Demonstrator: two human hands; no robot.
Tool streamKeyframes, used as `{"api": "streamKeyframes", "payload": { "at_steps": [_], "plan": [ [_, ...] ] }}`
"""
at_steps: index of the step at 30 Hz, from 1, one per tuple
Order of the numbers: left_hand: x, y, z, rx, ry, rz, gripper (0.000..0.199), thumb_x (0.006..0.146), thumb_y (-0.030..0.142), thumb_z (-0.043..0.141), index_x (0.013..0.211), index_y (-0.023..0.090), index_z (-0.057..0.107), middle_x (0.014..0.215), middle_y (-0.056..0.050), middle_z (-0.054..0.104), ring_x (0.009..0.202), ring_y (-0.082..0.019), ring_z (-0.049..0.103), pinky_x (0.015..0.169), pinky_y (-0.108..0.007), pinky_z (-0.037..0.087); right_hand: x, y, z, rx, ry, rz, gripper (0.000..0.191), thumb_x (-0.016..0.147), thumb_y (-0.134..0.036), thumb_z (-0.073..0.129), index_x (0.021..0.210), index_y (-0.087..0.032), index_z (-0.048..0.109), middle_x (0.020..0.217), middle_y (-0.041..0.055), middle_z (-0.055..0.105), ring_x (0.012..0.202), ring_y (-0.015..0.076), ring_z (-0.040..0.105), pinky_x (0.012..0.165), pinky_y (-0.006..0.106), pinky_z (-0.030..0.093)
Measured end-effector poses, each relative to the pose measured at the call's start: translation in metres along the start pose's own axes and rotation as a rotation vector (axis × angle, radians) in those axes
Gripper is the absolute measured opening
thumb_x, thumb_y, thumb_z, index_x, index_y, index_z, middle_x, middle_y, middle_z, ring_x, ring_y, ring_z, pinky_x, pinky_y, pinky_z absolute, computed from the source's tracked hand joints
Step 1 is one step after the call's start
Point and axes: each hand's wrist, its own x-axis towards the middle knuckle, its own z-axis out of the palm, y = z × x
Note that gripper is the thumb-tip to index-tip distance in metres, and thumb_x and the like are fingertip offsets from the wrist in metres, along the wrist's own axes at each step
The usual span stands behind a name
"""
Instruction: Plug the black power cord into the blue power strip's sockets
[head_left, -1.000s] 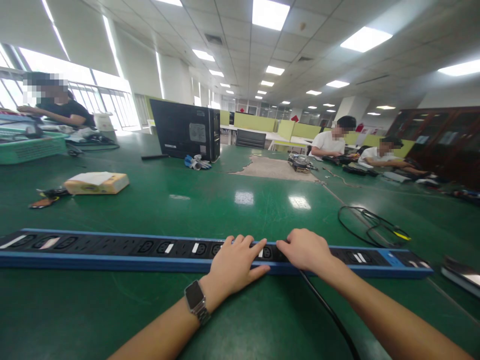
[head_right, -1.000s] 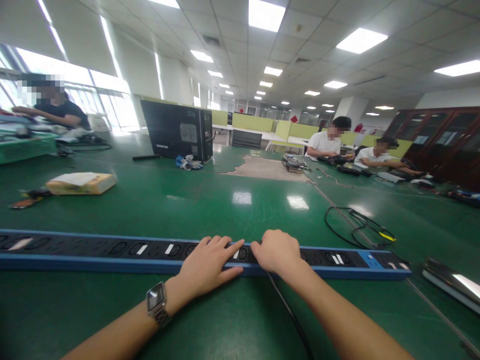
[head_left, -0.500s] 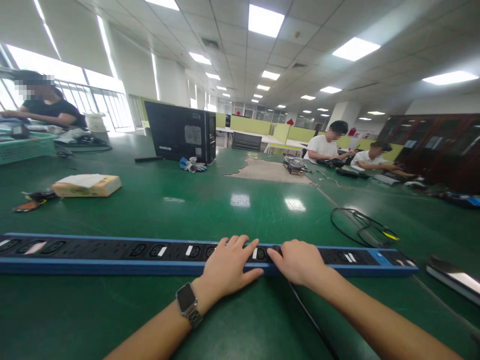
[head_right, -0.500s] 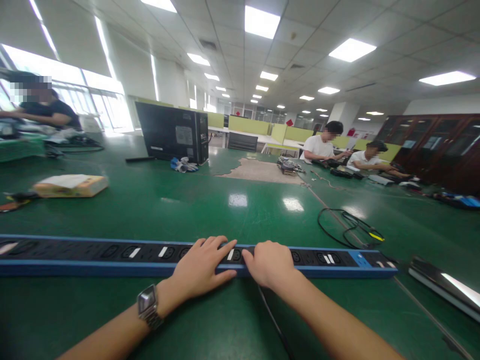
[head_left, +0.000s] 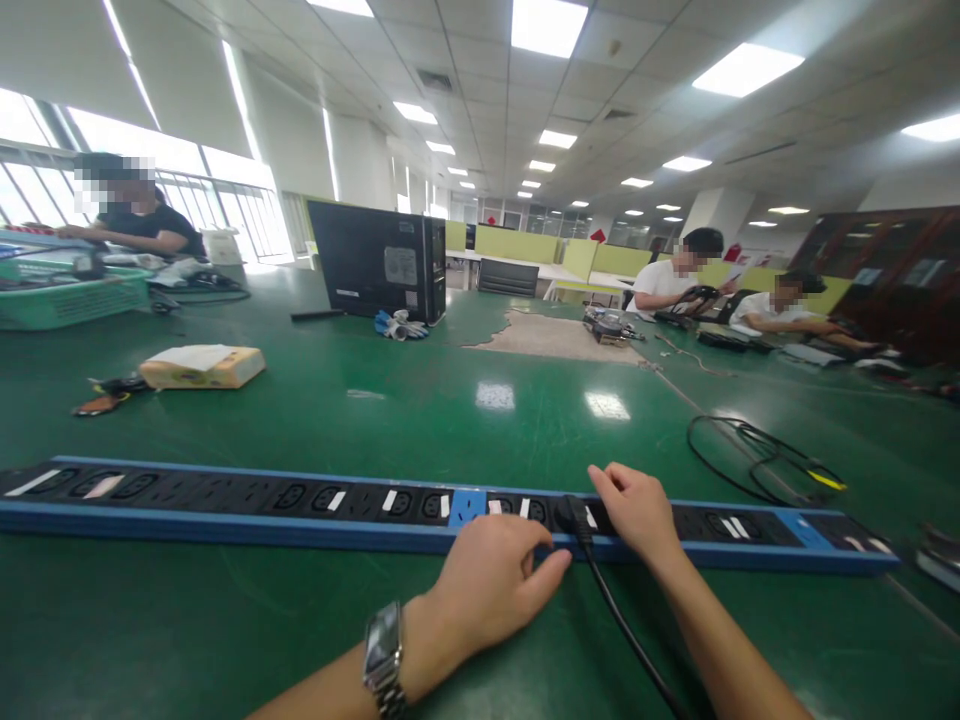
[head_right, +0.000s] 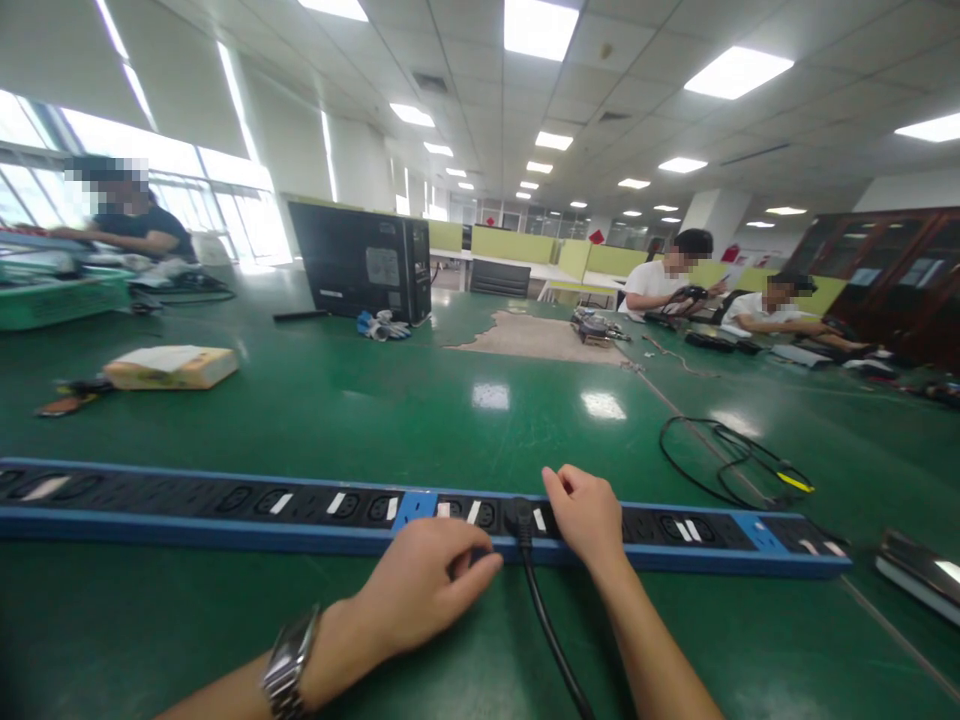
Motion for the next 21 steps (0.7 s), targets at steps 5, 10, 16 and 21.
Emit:
{"api": "streamKeyframes", "payload": {
  "at_steps": [5, 10, 16, 21],
  "plan": [
    [0.008, 0.026, 0.034, -0.828, -0.233, -0.438, 0.046, 0.087, 0.059, 0.042, 0.09, 0.016, 0.058, 0.074, -0.004, 0.066, 0.048, -0.012, 0.057, 0.039, -0.021, 0.036, -0.002, -0.004, -0.004, -0.07, -0.017, -0.024, 0.046, 0.088, -0.051, 0.041, 0.056, -0.021, 0.054, 0.053, -0.0002, 0.054, 0.056, 0.0128, 0.045, 0.054, 0.025, 0.024],
    [0.025, 0.03, 0.048, -1.18, -0.129, -0.604, 0.048, 0.079, 0.06, 0.057, 0.094, 0.014, 0.057, 0.078, -0.006, 0.067, 0.049, -0.01, 0.06, 0.039, -0.017, 0.039, -0.002, -0.005, -0.004, -0.057, -0.01, -0.024, 0.046, 0.088, -0.05, 0.04, 0.057, -0.021, 0.054, 0.055, 0.0, 0.055, 0.055, 0.0123, 0.044, 0.054, 0.025, 0.023],
    [0.028, 0.036, 0.043, -1.298, -0.098, -0.539, 0.037, 0.078, 0.048, 0.065, 0.084, 0.012, 0.059, 0.073, -0.007, 0.067, 0.049, -0.007, 0.057, 0.045, -0.017, 0.044, -0.002, -0.007, -0.005, -0.067, -0.025, 0.0, 0.045, 0.088, -0.05, 0.04, 0.058, -0.021, 0.054, 0.055, -0.0005, 0.055, 0.055, 0.0118, 0.045, 0.053, 0.025, 0.022],
    [0.028, 0.055, -0.004, -1.347, -0.01, -0.27, 0.034, 0.077, 0.044, 0.067, 0.088, 0.012, 0.063, 0.075, -0.006, 0.066, 0.062, -0.013, 0.06, 0.048, -0.021, 0.049, -0.002, -0.005, -0.005, -0.072, -0.034, 0.006, 0.044, 0.088, -0.049, 0.04, 0.058, -0.02, 0.055, 0.055, -0.0002, 0.056, 0.054, 0.0119, 0.045, 0.052, 0.025, 0.021]
  ]
}}
